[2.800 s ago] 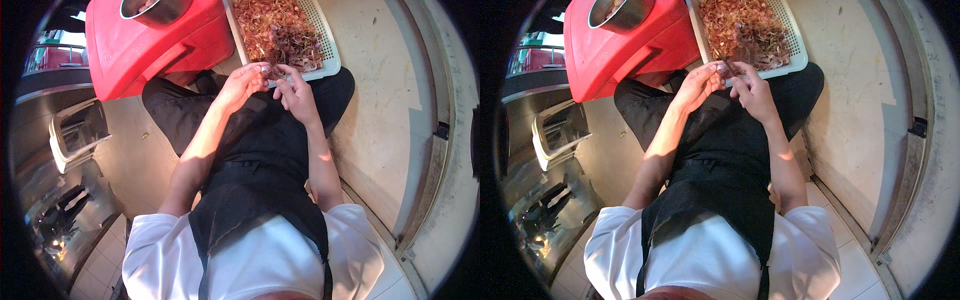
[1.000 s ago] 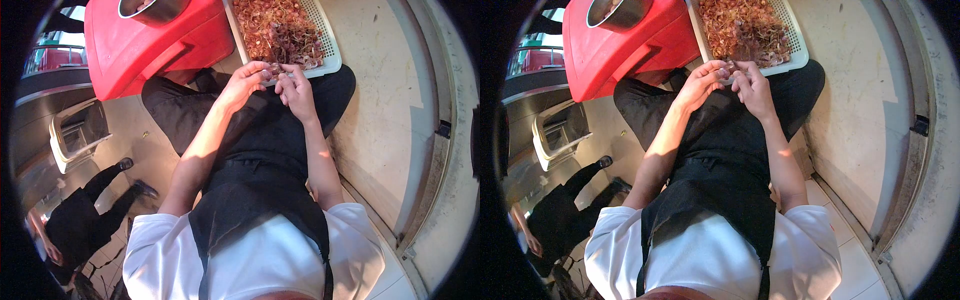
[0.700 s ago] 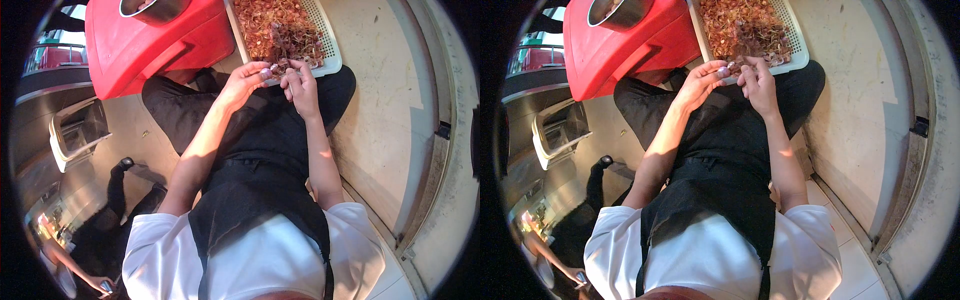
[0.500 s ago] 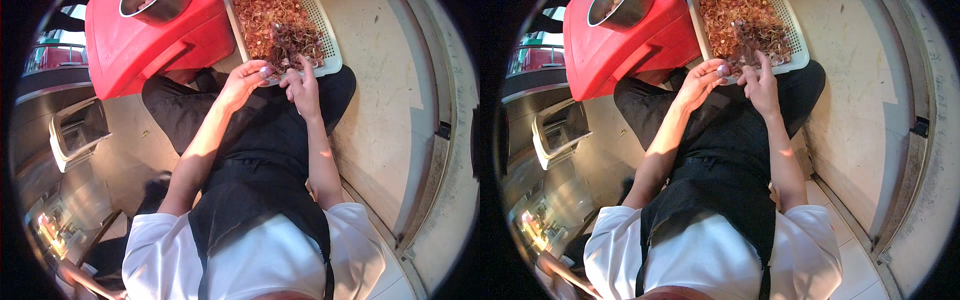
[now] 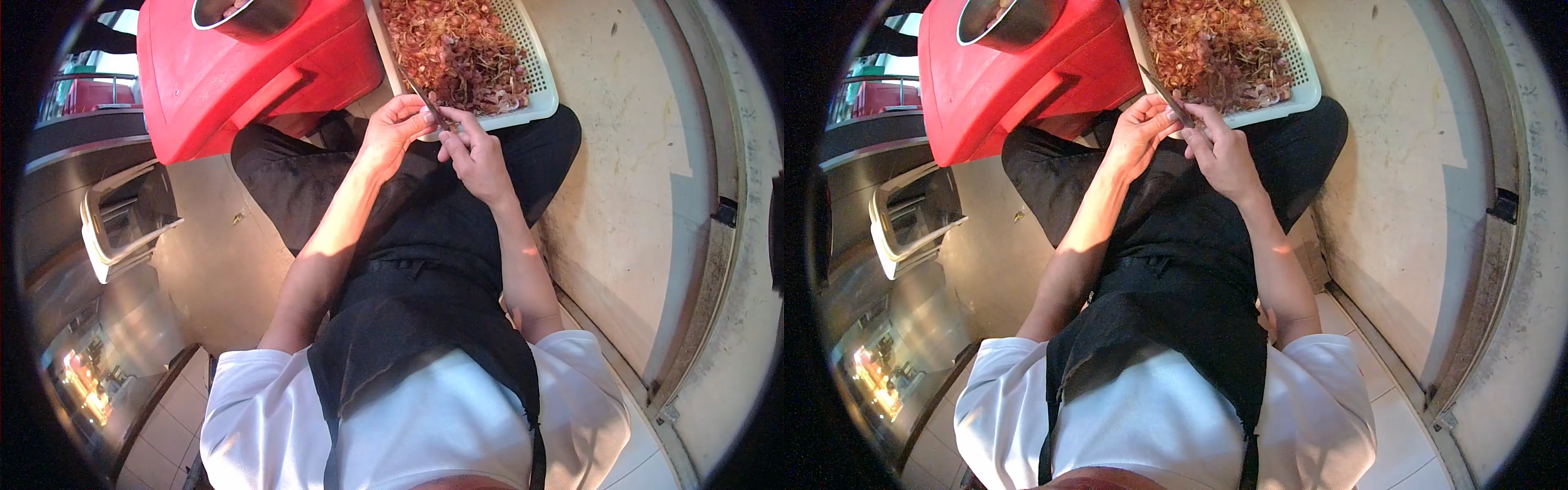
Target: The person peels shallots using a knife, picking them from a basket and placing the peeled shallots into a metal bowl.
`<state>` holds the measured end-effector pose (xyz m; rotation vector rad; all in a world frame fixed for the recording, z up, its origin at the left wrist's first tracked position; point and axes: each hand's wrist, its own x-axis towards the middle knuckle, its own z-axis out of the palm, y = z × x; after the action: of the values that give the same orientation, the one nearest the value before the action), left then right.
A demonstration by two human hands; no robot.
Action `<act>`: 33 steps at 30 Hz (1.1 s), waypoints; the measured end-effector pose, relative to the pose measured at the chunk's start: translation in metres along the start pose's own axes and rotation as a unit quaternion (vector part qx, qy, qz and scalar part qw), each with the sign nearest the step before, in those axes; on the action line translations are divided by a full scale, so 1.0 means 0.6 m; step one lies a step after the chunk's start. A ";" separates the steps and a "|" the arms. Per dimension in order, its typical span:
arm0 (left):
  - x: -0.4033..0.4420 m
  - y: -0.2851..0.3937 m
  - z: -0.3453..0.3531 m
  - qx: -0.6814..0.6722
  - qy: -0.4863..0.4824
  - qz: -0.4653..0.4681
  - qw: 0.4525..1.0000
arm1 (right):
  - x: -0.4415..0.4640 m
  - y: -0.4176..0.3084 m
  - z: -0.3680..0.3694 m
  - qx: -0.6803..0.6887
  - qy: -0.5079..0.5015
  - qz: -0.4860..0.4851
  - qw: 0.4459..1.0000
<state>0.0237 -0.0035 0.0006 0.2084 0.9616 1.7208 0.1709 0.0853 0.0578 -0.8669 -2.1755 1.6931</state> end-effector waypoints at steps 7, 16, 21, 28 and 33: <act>-0.004 -0.001 -0.001 0.035 0.007 0.017 0.999 | -0.008 -0.004 0.002 0.007 -0.002 0.017 1.000; -0.008 0.004 0.002 0.039 -0.008 0.018 0.999 | -0.002 0.018 0.007 0.021 0.024 0.007 0.999; -0.008 0.005 -0.004 0.012 -0.023 0.002 1.000 | 0.000 0.027 0.008 0.070 0.028 0.023 0.997; -0.009 0.004 -0.005 -0.019 -0.037 -0.012 0.999 | -0.001 0.028 0.008 0.140 0.035 0.036 0.989; -0.009 0.003 -0.005 -0.060 -0.073 -0.019 0.995 | -0.002 0.025 0.009 0.153 0.024 0.035 0.987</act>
<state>0.0227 -0.0099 0.0013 0.2313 0.7492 1.6972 0.1732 0.0826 0.0424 -0.8949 -1.8065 1.9501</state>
